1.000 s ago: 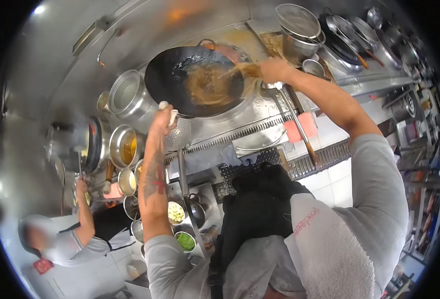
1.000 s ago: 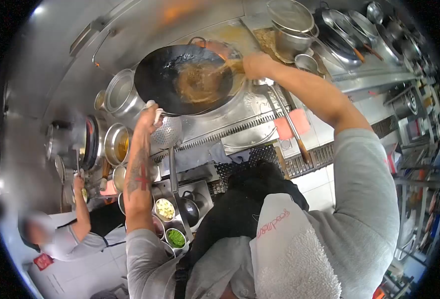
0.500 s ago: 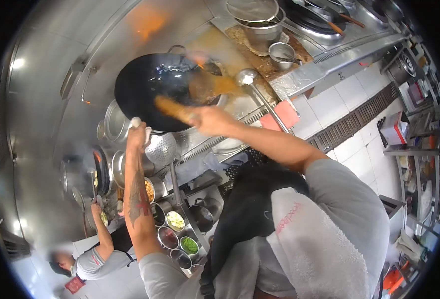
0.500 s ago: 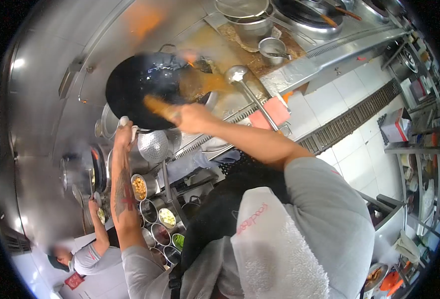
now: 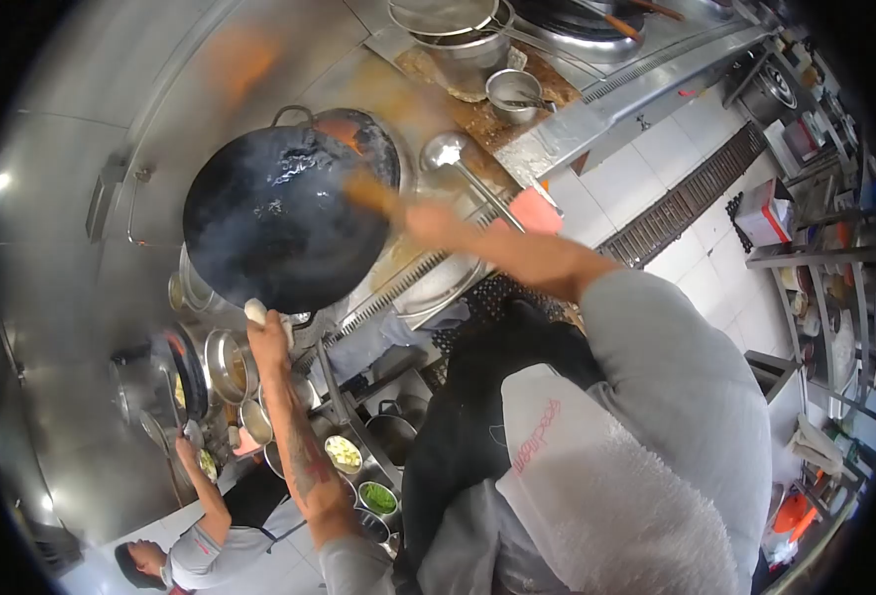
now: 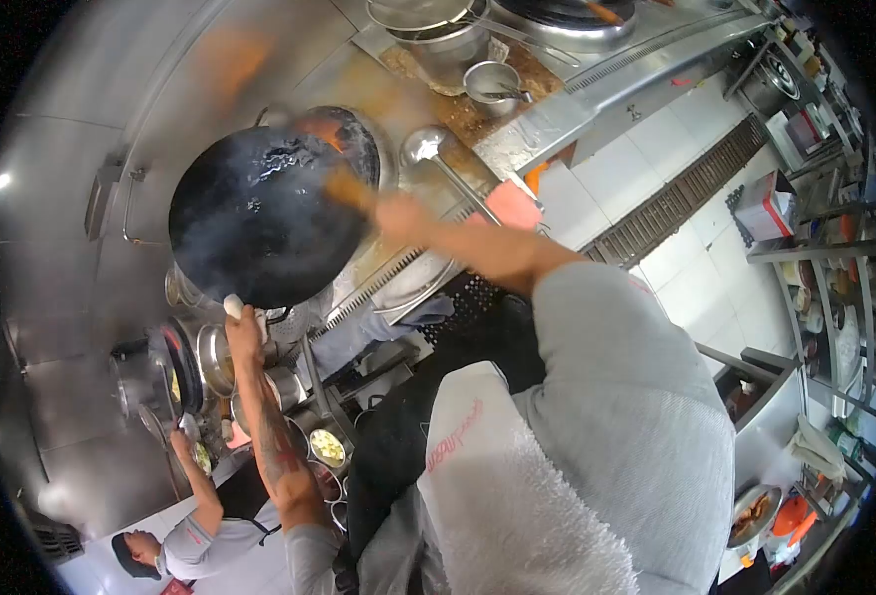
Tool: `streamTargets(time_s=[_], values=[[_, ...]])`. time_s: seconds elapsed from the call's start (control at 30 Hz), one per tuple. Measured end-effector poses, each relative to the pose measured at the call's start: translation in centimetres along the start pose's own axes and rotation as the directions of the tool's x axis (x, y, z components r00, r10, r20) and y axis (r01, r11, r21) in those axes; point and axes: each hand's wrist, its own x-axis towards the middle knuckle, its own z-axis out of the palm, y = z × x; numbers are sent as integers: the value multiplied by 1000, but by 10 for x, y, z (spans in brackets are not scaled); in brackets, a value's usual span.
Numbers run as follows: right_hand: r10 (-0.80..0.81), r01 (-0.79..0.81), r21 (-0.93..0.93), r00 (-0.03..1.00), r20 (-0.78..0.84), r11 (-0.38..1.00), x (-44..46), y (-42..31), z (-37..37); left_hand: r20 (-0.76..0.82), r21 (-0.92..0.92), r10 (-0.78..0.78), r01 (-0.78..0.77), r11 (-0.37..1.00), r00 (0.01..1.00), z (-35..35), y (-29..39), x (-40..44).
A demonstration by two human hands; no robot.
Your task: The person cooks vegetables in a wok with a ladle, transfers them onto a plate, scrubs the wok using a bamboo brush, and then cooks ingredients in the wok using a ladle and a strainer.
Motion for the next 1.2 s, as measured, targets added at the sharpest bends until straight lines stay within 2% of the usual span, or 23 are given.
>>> streamTargets(time_s=[0.03,0.1,0.13,0.17,0.3,0.37,0.43,0.57,0.63,0.7,0.73,0.77,0.8,0.83,0.9,0.97,1.0,1.03,1.07,1.1,1.13,1.17,1.2], values=[[207,-241,66,921,329,968,36,32,-41,5,-4,-1,1,1000,1000,2,8,-7],[292,-291,-29,944,151,956,63,57,-62,30,-244,-319,316,917,947,10,32,-23],[272,-273,-12,952,140,962,42,55,-64,224,-266,-343,396,879,912,4,20,-10],[237,-237,-12,966,105,971,25,63,-77,228,-294,-332,390,872,915,19,5,-1],[289,-299,36,942,171,954,-71,42,-92,455,-774,-346,557,303,821,103,-38,28],[327,-327,-41,908,261,944,-97,68,-25,267,-848,-428,421,321,863,153,4,15],[359,-336,-127,872,332,933,-110,73,-13,378,-879,-364,453,147,851,196,-21,50],[343,-359,162,932,118,919,-164,47,-57,468,-849,-393,526,47,791,217,-40,76],[378,-382,-98,924,-55,919,-213,57,-53,486,-843,-243,524,125,840,193,-26,48],[563,-596,12,764,317,803,-255,114,-18,471,-856,-255,508,100,844,160,-19,9],[540,-570,-1,777,325,821,-238,116,-29,460,-853,-275,506,127,844,137,-7,-13],[589,-748,323,658,469,580,-218,111,-49,451,-847,-300,509,155,841,124,-6,-26],[558,-827,529,535,635,190,-198,92,-76,393,-872,-223,438,219,892,131,-51,-23],[533,-786,602,573,623,141,-172,58,-97,387,-879,-235,434,200,892,122,-66,-33],[432,-767,641,569,700,-30,-133,34,-108,306,-818,-259,392,422,916,104,-82,-43],[222,-775,593,552,803,-219,-82,16,-112,290,-833,-239,368,414,927,87,-93,-53],[40,-818,516,524,851,-256,-51,24,-96,375,-862,-218,425,276,901,75,-90,-59],[4,-820,552,557,830,-151,-11,11,-84,452,-868,-179,478,136,874,63,-88,-64],[142,-657,590,716,684,469,35,-14,-73,473,-860,-136,489,143,871,52,-87,-68],[303,-386,256,901,311,886,78,-71,-73,490,-853,-102,500,149,866,42,-90,-76],[115,-119,62,991,61,991,112,-83,-41,488,-860,-59,492,137,871,32,-95,-84],[31,-38,236,999,33,971,151,-112,-22,483,-868,-13,480,127,876,23,-101,-89],[8,-26,177,995,100,984,186,-147,-9,453,-876,13,442,190,892,10,-105,-92]])
